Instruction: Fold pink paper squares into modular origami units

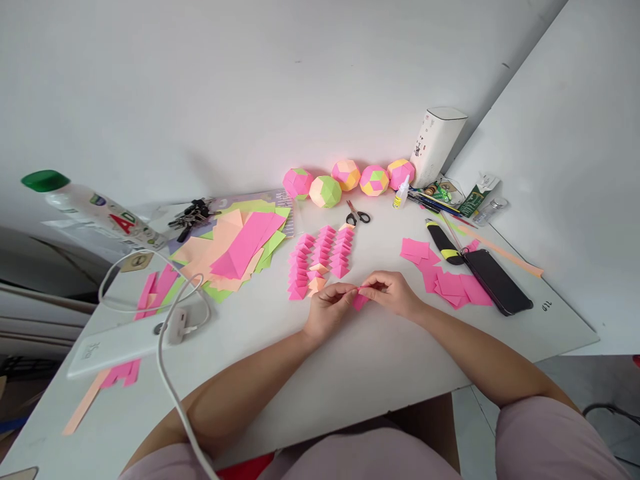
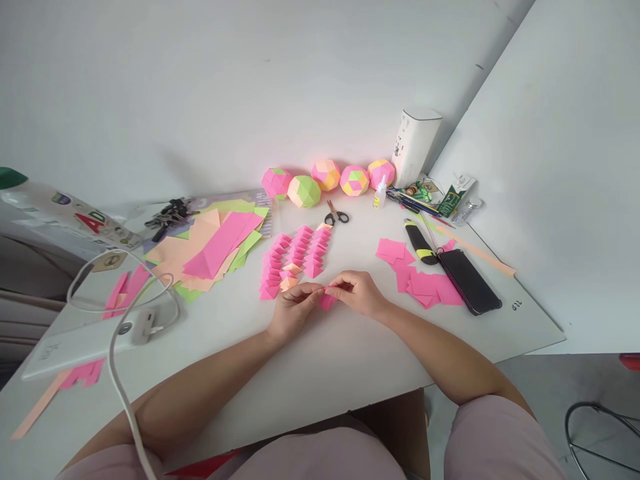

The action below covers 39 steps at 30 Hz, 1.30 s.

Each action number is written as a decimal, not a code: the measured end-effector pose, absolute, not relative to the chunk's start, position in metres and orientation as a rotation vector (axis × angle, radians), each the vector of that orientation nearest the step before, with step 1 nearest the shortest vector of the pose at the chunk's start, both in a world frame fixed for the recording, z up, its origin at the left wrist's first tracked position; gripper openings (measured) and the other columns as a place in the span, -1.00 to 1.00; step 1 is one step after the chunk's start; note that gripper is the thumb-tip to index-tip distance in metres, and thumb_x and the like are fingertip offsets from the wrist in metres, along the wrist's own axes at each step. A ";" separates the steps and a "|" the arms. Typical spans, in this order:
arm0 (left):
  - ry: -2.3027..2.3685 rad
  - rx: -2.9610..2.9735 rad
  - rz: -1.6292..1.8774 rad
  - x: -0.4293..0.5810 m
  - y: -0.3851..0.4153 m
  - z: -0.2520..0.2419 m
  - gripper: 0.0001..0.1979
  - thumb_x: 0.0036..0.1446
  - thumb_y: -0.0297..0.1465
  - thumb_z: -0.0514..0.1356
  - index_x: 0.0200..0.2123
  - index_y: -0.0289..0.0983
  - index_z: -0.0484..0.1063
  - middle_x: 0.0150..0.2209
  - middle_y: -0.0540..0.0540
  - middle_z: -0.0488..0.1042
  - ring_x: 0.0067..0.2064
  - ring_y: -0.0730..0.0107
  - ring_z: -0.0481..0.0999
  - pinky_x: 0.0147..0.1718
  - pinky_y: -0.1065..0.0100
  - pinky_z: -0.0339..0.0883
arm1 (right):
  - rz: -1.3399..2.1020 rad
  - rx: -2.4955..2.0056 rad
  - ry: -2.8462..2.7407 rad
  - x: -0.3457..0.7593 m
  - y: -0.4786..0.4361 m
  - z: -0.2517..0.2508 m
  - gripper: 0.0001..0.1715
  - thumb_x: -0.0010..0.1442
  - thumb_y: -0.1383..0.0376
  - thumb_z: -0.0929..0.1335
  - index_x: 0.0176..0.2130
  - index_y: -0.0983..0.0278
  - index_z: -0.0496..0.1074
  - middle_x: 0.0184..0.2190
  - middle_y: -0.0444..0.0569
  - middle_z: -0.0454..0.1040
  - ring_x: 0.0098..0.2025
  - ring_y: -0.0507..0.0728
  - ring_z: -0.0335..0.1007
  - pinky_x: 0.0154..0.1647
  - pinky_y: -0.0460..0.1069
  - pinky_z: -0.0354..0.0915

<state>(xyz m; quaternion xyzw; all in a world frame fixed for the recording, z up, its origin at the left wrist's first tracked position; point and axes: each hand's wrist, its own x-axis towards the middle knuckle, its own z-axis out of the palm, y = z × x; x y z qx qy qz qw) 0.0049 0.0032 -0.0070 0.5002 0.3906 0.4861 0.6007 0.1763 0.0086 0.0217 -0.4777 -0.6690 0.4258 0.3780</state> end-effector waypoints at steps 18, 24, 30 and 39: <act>0.913 1.191 1.065 0.005 0.003 -0.003 -0.83 0.03 -0.29 0.22 -0.41 -0.29 0.47 -0.42 -0.05 0.45 -0.37 0.44 0.42 -0.34 0.38 0.32 | 1.021 -1.139 -1.783 0.176 0.007 0.024 -0.77 0.09 0.19 0.36 -0.50 0.28 0.40 -0.54 -0.08 0.41 -0.50 0.03 0.28 -0.49 -0.06 0.26; 0.919 1.323 1.072 0.004 0.004 -0.001 -0.84 0.04 -0.30 0.21 -0.44 -0.29 0.45 -0.40 -0.06 0.40 -0.34 0.44 0.38 -0.31 0.38 0.28 | 1.004 -1.101 -1.810 0.176 0.007 0.023 -0.77 0.09 0.21 0.36 -0.51 0.29 0.39 -0.54 -0.08 0.40 -0.50 0.02 0.26 -0.48 -0.06 0.25; 0.928 1.381 1.064 0.004 0.004 0.000 -0.82 0.06 -0.29 0.18 -0.45 -0.29 0.44 -0.42 -0.07 0.39 -0.36 0.43 0.37 -0.34 0.37 0.27 | 1.049 -1.129 -1.826 0.175 0.007 0.024 -0.79 0.10 0.22 0.34 -0.50 0.29 0.37 -0.53 -0.08 0.39 -0.50 0.01 0.26 -0.49 -0.08 0.25; 0.907 1.453 1.091 0.003 0.004 0.001 -0.84 0.04 -0.31 0.20 -0.48 -0.24 0.50 -0.43 -0.08 0.43 -0.35 0.38 0.39 -0.30 0.33 0.31 | 1.091 -1.168 -1.865 0.176 0.006 0.025 -0.90 0.04 0.32 0.31 -0.49 0.29 0.33 -0.52 -0.10 0.37 -0.50 0.01 0.26 -0.50 -0.09 0.25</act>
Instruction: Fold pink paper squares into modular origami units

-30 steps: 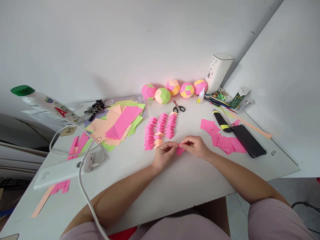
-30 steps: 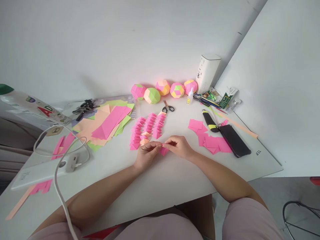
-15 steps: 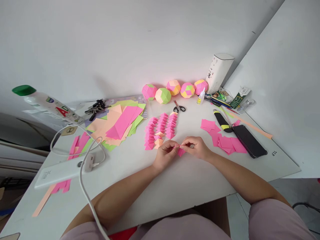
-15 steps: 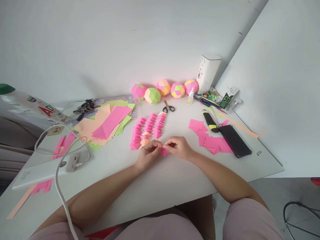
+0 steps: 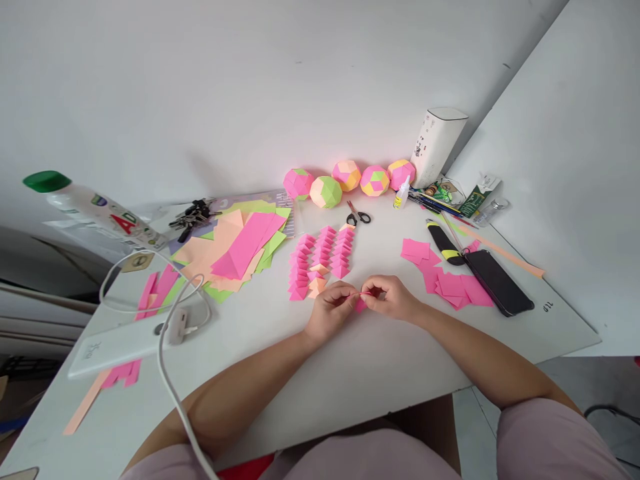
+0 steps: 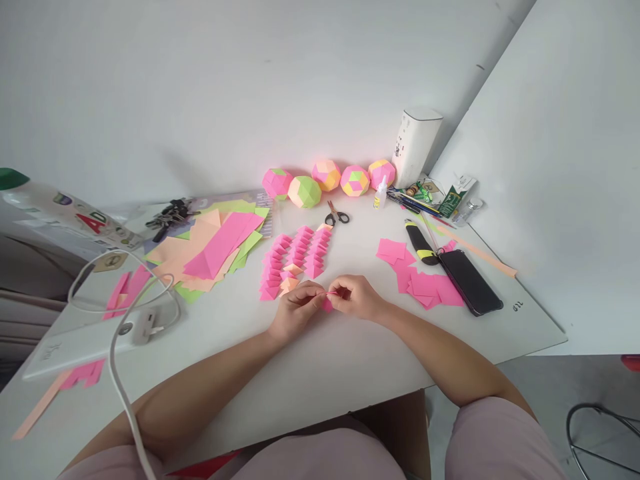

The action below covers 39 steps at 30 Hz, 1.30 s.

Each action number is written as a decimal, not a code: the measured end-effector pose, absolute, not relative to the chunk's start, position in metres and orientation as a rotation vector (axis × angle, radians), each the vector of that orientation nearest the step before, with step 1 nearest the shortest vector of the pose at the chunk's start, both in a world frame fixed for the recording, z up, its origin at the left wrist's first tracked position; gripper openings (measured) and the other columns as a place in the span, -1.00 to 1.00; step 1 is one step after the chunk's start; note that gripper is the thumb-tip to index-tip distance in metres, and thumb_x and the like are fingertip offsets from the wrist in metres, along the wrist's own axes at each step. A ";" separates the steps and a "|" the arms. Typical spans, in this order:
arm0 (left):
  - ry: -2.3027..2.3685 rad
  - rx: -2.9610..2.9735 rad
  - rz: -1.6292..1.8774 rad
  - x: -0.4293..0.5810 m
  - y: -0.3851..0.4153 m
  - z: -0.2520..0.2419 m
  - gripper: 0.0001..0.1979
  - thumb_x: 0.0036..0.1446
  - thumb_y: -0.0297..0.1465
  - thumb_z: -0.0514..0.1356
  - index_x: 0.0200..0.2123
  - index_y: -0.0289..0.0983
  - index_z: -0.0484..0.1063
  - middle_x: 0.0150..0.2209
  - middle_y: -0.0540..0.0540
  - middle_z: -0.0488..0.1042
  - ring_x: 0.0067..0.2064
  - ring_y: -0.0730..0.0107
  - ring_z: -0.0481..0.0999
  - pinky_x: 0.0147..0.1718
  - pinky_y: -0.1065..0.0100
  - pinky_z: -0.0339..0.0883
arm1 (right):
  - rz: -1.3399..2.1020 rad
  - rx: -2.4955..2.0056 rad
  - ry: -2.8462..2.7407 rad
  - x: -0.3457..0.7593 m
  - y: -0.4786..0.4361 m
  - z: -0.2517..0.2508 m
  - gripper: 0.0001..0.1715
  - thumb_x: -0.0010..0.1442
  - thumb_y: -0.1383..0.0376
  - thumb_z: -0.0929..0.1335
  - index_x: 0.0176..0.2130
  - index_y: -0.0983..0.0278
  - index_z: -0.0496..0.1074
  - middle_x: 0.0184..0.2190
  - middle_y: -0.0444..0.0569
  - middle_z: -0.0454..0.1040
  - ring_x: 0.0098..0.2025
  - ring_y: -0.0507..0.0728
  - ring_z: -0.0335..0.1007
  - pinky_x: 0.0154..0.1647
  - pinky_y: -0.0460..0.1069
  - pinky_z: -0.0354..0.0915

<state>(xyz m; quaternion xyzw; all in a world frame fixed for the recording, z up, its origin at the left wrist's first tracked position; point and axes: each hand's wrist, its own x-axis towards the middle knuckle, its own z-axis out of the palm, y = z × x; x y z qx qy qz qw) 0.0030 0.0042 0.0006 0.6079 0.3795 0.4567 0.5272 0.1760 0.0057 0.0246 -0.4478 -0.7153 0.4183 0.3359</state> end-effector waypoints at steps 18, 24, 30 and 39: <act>0.952 1.329 1.117 0.005 0.004 0.003 -0.89 -0.07 -0.33 0.28 -0.52 -0.25 0.49 -0.46 -0.06 0.40 -0.39 0.42 0.38 -0.38 0.37 0.30 | 1.042 -1.168 -1.907 0.176 0.006 0.024 -0.84 0.01 0.33 0.30 -0.56 0.27 0.26 -0.60 -0.14 0.30 -0.55 -0.01 0.20 -0.56 -0.11 0.18; 0.954 1.208 1.084 0.006 0.002 0.001 -0.84 -0.09 -0.34 0.29 -0.56 -0.30 0.40 -0.51 0.00 0.36 -0.47 0.51 0.34 -0.46 0.43 0.24 | 1.057 -1.167 -1.903 0.177 0.006 0.022 -0.84 0.01 0.33 0.30 -0.56 0.28 0.26 -0.60 -0.14 0.30 -0.55 -0.01 0.19 -0.55 -0.10 0.17; 0.981 1.164 0.999 0.006 0.002 0.001 -0.77 -0.07 -0.29 0.28 -0.56 -0.31 0.33 -0.58 0.03 0.33 -0.54 0.55 0.28 -0.56 0.46 0.14 | 1.079 -1.167 -1.882 0.177 0.005 0.024 -0.84 0.02 0.32 0.30 -0.56 0.28 0.25 -0.61 -0.14 0.28 -0.56 -0.01 0.17 -0.58 -0.11 0.14; 0.993 1.214 1.005 0.005 0.003 0.000 -0.67 -0.04 -0.24 0.26 -0.61 -0.31 0.23 -0.63 0.08 0.22 -0.58 0.62 0.14 -0.61 0.50 0.03 | 1.067 -1.136 -1.848 0.178 0.005 0.026 -0.80 0.06 0.29 0.30 -0.54 0.28 0.23 -0.61 -0.16 0.26 -0.55 -0.02 0.15 -0.55 -0.11 0.15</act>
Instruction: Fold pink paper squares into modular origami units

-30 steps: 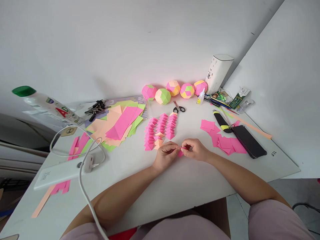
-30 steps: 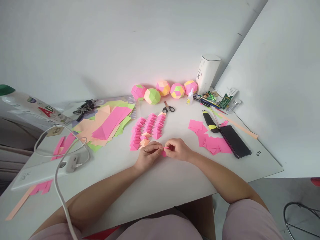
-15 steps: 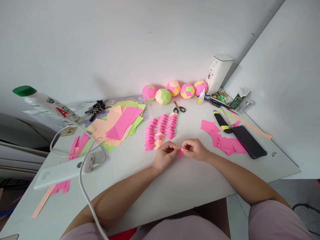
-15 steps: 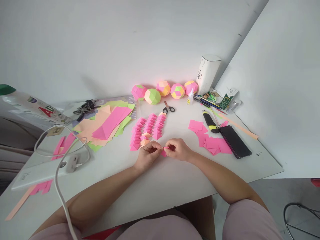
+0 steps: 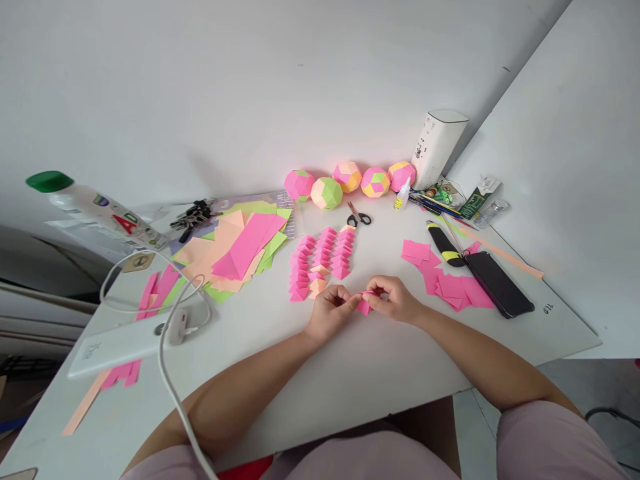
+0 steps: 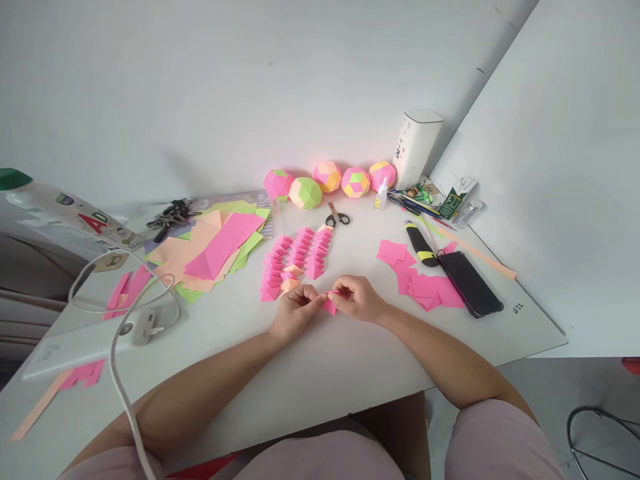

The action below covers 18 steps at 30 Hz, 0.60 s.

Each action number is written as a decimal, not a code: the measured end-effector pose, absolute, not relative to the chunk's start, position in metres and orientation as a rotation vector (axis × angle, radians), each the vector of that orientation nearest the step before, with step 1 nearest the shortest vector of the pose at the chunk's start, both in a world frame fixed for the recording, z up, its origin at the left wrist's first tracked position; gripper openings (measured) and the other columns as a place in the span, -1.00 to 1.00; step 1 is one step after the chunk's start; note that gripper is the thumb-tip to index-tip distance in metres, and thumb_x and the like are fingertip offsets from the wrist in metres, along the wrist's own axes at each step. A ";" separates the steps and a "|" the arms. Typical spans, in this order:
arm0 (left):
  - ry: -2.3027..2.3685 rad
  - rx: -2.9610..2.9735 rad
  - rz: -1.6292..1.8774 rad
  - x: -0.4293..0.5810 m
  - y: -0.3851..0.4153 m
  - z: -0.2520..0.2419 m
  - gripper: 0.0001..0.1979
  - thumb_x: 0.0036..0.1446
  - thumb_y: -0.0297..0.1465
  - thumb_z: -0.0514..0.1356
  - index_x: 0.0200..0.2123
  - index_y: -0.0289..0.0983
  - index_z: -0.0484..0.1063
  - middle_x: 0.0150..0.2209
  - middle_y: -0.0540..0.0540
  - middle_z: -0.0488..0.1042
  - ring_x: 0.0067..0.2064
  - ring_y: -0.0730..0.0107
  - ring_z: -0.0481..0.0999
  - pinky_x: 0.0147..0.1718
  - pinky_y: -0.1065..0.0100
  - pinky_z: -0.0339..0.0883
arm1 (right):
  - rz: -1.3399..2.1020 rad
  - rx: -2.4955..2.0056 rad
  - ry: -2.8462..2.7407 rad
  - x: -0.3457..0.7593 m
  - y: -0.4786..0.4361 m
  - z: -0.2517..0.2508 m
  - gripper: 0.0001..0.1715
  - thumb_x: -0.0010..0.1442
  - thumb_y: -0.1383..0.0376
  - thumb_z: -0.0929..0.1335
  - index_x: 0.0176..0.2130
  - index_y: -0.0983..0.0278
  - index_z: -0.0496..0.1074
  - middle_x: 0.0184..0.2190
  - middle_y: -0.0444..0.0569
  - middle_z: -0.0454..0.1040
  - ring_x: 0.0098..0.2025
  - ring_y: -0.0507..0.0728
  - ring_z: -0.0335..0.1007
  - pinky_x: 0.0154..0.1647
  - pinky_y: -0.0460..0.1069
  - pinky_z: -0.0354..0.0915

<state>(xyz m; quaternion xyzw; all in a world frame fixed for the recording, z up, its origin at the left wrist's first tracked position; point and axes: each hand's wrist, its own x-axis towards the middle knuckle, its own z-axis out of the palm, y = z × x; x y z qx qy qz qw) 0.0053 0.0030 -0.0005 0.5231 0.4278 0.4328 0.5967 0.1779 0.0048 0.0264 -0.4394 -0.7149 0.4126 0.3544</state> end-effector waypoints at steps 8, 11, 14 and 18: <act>0.976 1.226 1.041 0.005 0.003 -0.004 -0.60 -0.01 -0.23 0.24 -0.65 -0.29 0.11 -0.64 0.11 0.13 -0.59 0.62 0.08 -0.61 0.48 -0.02 | 1.064 -1.149 -1.819 0.178 0.005 0.027 -0.76 0.09 0.24 0.32 -0.53 0.29 0.25 -0.59 -0.15 0.28 -0.52 0.00 0.19 -0.51 -0.10 0.18; 0.908 1.179 1.083 0.006 0.003 -0.003 -0.66 0.00 -0.25 0.24 -0.58 -0.29 0.16 -0.57 0.09 0.20 -0.54 0.61 0.18 -0.55 0.49 0.09 | 1.138 -1.156 -1.785 0.178 0.005 0.027 -0.76 0.09 0.21 0.32 -0.51 0.29 0.27 -0.58 -0.14 0.29 -0.52 0.00 0.22 -0.51 -0.09 0.20; 0.852 1.113 1.094 0.006 0.003 -0.002 -0.78 0.01 -0.26 0.24 -0.39 -0.27 0.28 -0.46 0.05 0.30 -0.46 0.56 0.29 -0.47 0.46 0.20 | 1.188 -1.154 -1.778 0.179 0.005 0.027 -0.76 0.09 0.21 0.32 -0.51 0.30 0.28 -0.58 -0.14 0.31 -0.51 0.01 0.25 -0.49 -0.09 0.20; 0.839 1.277 1.005 0.005 0.004 -0.002 -0.79 0.06 -0.25 0.19 -0.41 -0.30 0.38 -0.45 -0.01 0.34 -0.41 0.49 0.32 -0.40 0.41 0.23 | 1.220 -1.148 -1.768 0.179 0.005 0.025 -0.75 0.10 0.19 0.33 -0.50 0.30 0.30 -0.56 -0.13 0.33 -0.50 0.01 0.25 -0.49 -0.09 0.21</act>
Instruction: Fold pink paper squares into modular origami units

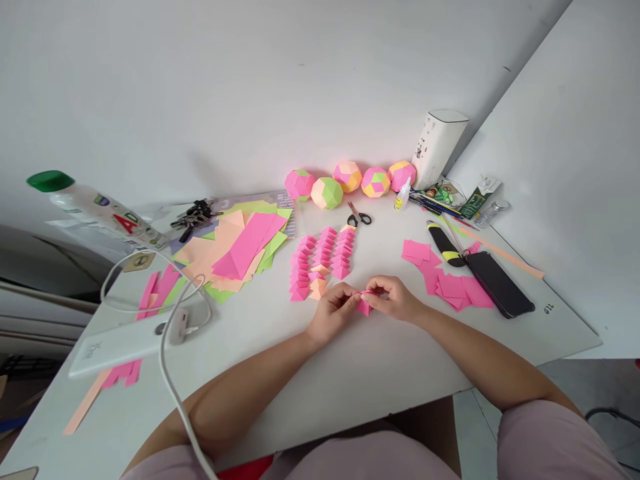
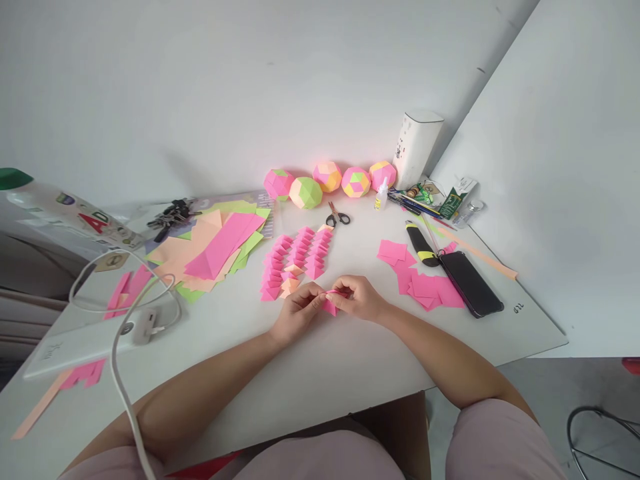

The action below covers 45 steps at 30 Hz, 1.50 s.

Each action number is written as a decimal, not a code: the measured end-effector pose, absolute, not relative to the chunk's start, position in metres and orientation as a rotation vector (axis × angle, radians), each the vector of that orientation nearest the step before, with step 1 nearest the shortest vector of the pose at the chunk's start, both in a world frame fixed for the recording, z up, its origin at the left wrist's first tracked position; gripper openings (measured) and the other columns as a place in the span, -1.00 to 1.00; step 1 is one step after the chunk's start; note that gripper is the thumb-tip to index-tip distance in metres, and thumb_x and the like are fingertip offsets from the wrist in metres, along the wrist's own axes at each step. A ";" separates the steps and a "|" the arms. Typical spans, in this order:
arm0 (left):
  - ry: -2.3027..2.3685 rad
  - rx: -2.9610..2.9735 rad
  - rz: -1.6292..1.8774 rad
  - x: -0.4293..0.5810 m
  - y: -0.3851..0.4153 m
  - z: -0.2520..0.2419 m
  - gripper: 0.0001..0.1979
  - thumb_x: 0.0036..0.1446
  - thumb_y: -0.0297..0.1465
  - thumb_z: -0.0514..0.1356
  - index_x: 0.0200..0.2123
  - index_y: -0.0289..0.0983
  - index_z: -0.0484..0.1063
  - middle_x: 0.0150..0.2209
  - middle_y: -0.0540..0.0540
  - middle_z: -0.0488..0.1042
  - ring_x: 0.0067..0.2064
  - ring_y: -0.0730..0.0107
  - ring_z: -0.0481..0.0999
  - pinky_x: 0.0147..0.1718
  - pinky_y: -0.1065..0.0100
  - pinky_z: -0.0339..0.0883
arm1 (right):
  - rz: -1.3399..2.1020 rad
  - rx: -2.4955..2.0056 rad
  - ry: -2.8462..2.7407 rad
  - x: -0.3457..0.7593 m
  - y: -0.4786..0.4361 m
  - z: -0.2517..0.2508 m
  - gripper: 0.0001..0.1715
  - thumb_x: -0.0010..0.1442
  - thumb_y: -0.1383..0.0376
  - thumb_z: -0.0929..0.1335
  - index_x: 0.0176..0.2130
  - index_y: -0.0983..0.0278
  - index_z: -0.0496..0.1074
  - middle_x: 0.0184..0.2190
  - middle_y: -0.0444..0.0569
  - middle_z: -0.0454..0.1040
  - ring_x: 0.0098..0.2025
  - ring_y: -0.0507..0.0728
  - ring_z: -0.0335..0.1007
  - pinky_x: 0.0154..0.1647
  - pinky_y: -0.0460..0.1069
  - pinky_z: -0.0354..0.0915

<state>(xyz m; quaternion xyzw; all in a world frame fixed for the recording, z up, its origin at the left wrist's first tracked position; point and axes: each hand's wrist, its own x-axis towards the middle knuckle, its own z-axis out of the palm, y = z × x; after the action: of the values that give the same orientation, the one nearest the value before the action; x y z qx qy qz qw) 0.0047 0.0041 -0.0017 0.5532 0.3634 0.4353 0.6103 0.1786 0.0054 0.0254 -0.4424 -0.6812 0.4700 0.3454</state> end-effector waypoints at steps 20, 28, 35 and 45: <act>0.908 1.099 1.018 0.006 0.004 0.000 -0.71 0.02 -0.16 0.20 -0.44 -0.30 0.33 -0.59 0.09 0.24 -0.60 0.62 0.15 -0.61 0.49 0.05 | 1.553 -1.134 -1.515 0.178 0.008 0.020 -0.74 0.06 0.15 0.37 -0.38 0.31 0.35 -0.50 -0.14 0.35 -0.50 -0.01 0.34 -0.45 -0.07 0.33; 0.827 1.028 1.006 0.004 0.005 -0.003 -0.73 0.07 -0.21 0.17 -0.45 -0.28 0.23 -0.60 0.05 0.35 -0.57 0.53 0.33 -0.57 0.44 0.20 | 1.441 -1.099 -1.456 0.179 0.012 0.019 -0.58 0.05 0.18 0.39 -0.11 0.32 0.34 -0.47 -0.10 0.42 -0.52 0.00 0.34 -0.45 -0.04 0.34; 0.757 1.052 1.089 0.006 0.004 -0.002 -0.69 0.06 -0.28 0.19 -0.17 -0.21 0.16 -0.43 0.08 0.35 -0.60 0.59 0.34 -0.65 0.48 0.19 | 1.426 -1.063 -1.506 0.179 0.011 0.018 -0.62 0.10 0.17 0.36 -0.11 0.31 0.34 -0.50 -0.10 0.42 -0.51 0.01 0.35 -0.44 -0.03 0.35; 0.773 1.191 0.974 0.005 0.002 -0.001 -0.72 0.08 -0.28 0.18 -0.15 -0.25 0.27 -0.58 0.11 0.28 -0.61 0.58 0.27 -0.64 0.49 0.15 | 1.407 -1.093 -1.567 0.180 0.010 0.021 -0.73 0.11 0.18 0.35 -0.22 0.31 0.38 -0.48 -0.08 0.43 -0.47 0.02 0.36 -0.43 -0.05 0.34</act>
<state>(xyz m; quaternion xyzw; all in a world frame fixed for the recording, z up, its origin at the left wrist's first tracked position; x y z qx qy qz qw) 0.0053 0.0016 -0.0007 0.5246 0.3404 0.4290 0.6518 0.1798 0.0101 0.0209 -0.4270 -0.6123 0.5498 0.3748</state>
